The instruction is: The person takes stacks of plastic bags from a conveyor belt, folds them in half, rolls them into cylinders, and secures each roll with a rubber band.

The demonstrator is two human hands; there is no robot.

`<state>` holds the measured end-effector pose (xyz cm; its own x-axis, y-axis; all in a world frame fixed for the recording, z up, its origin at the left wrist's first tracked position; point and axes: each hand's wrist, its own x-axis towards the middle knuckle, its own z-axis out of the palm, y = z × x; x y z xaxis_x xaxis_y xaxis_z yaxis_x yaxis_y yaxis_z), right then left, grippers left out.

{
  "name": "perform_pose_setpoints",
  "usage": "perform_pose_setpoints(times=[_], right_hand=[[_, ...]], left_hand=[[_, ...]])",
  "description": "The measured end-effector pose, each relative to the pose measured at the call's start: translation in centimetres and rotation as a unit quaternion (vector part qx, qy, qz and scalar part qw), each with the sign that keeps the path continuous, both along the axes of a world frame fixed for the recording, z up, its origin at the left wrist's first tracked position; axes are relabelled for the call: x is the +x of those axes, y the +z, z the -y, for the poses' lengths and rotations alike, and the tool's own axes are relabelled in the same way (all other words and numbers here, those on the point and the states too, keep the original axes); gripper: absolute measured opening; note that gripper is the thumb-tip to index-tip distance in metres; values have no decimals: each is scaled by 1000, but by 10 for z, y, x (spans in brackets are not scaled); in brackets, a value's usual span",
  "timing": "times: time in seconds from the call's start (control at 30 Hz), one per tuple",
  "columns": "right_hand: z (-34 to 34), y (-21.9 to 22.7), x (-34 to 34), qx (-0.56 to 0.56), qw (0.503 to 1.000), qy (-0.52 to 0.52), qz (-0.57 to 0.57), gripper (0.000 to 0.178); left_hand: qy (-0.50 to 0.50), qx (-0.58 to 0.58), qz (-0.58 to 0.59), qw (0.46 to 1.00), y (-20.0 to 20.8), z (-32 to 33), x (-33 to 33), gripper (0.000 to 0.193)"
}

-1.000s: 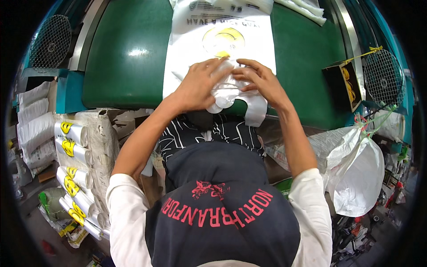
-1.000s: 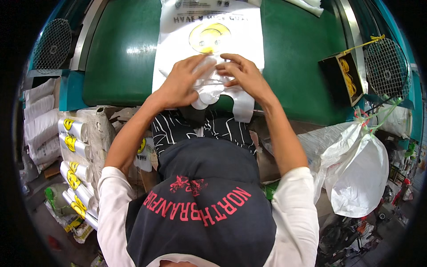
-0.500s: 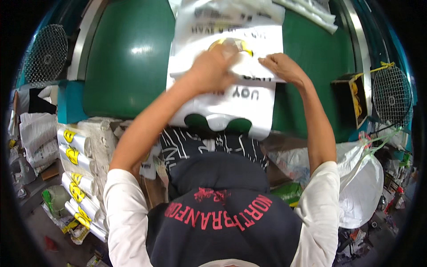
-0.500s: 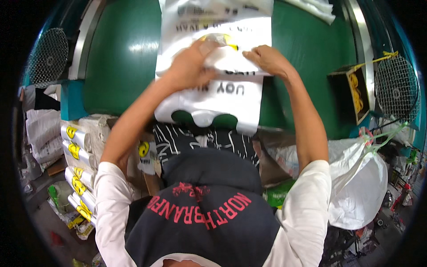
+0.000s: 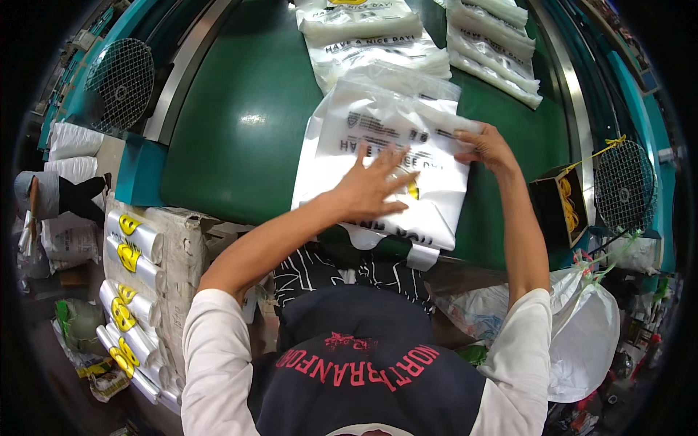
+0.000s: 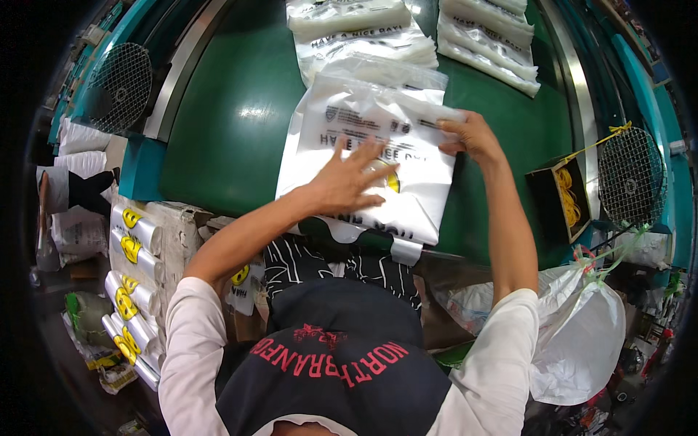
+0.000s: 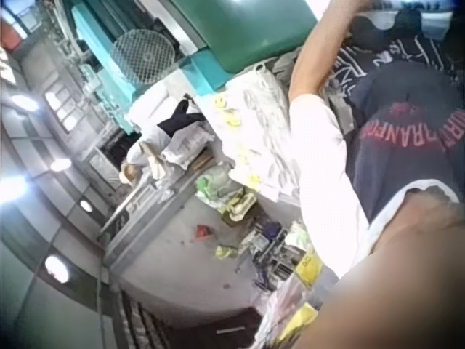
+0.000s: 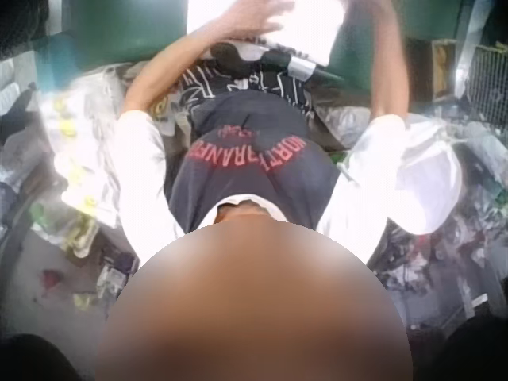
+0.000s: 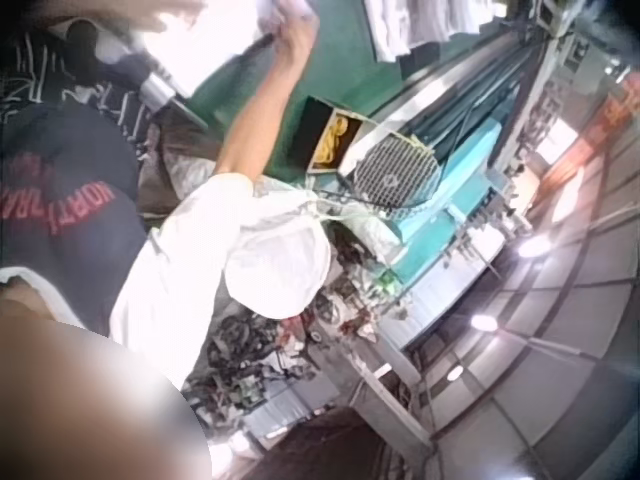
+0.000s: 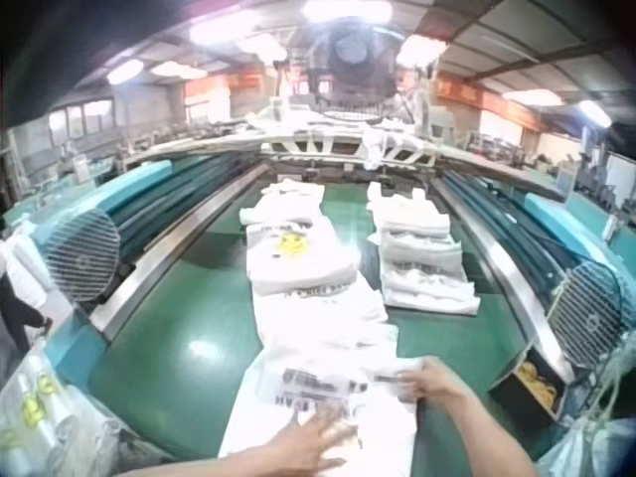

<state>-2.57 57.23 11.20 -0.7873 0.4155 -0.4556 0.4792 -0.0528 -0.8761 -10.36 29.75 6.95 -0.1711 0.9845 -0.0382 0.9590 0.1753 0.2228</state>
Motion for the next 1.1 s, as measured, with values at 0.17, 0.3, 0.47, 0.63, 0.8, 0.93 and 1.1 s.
perform_pose_setpoints(times=[0.17,0.3,0.47,0.63,0.8,0.93,1.1], right_hand=[[33,2,45,316,914,204,-150,36],[52,-18,79,425,835,291,-194,32],[53,-20,83,515,788,312,-131,57],[125,-16,95,591,693,406,-72,79],[97,-5,74,499,738,432,-140,51],[65,25,41,339,881,328,38,19],[36,-52,8,411,883,216,-70,23]], left_hand=[[69,-3,-79,994,1,35,-19,66],[35,-58,-33,997,9,32,-3,53],[-31,168,-129,977,28,24,0,75],[26,-17,-84,996,18,60,15,86],[28,-102,-23,994,43,81,3,57],[69,-34,130,989,43,45,-54,44],[86,88,-73,990,5,4,-42,36]])
